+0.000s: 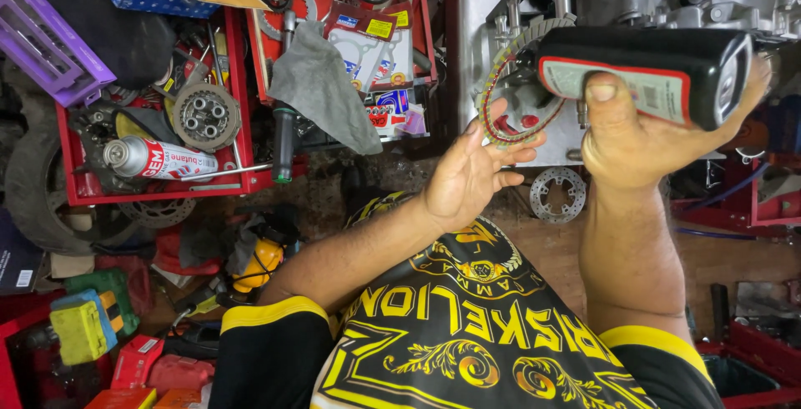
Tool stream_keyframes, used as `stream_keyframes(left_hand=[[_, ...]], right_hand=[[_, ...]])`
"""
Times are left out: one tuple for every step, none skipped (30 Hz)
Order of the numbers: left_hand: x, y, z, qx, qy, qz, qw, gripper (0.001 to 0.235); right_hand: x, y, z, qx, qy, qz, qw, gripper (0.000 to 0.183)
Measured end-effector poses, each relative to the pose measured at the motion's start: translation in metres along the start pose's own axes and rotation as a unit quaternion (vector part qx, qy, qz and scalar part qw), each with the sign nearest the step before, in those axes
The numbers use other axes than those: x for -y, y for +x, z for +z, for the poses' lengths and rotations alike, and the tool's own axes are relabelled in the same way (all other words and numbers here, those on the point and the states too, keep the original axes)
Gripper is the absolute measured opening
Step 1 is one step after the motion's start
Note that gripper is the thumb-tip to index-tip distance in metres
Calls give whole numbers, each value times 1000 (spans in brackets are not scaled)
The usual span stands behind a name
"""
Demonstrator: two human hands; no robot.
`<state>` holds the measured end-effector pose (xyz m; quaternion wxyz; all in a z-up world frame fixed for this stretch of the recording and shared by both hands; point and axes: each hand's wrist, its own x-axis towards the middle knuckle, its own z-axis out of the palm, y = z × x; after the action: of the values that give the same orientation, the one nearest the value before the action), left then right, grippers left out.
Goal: Oiling and installing clutch plates into a motorcycle engine clutch basket
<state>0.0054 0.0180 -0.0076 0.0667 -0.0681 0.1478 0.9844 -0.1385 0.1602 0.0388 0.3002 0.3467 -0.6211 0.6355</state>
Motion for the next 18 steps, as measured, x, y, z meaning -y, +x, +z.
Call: stream_keyframes(left_hand=[[0,0,0,0,0,0,1000,68],[1,0,-1,3,-3,-1,1000,68],[1,-1,-1,7,-6,-2,1000,67],[0,-1,-1,7,-6,-2,1000,67],[0,-2,0,8,-4,-3,1000,67],[0,-2,0,9,-2,-3,1000,68],[0,-2,0,9,-2,-4,1000,68],[0,-2,-1,10,-2,-3,1000,68],[0,-2,-1,11,-2,-1,1000,67],[-1,-2,0,11,-2,-1,1000,67],[-1,-3,0,9,1,-3,1000,68],[-2,-3,1,7,4,-5,1000,68],[-2,-2,0,7,5,-6,1000,68],[-1,-2,0,11,-4,-6,1000,67],[-1,-2,-1,15,-13,-5,1000,67],[-1,-1,-1,15,-13,-6,1000,67],[-1,-1,-2,16,-17,-6,1000,66],[-1,0,-2,17,-22,-5,1000,66]], right_hand=[[17,15,12,0,0,0,1000,97],[34,29,25,14,-18,3,1000,80],[51,44,38,29,-36,5,999,67],[33,35,26,28,-36,5,999,67],[16,26,14,15,-4,-9,1000,76],[-1,16,2,1,30,-24,999,91],[4,22,6,1,29,-24,999,91],[9,28,10,14,31,-30,999,88],[15,34,13,27,33,-36,998,85],[9,32,9,27,33,-36,998,85],[4,29,5,14,32,-37,999,87],[-2,27,0,0,32,-37,999,90],[5,33,6,-1,32,-37,999,90],[12,39,11,12,42,-33,999,84],[19,46,15,25,52,-29,998,79],[11,42,10,24,52,-29,998,79],[3,39,4,14,47,-38,998,83],[-4,36,-2,4,42,-47,998,88]])
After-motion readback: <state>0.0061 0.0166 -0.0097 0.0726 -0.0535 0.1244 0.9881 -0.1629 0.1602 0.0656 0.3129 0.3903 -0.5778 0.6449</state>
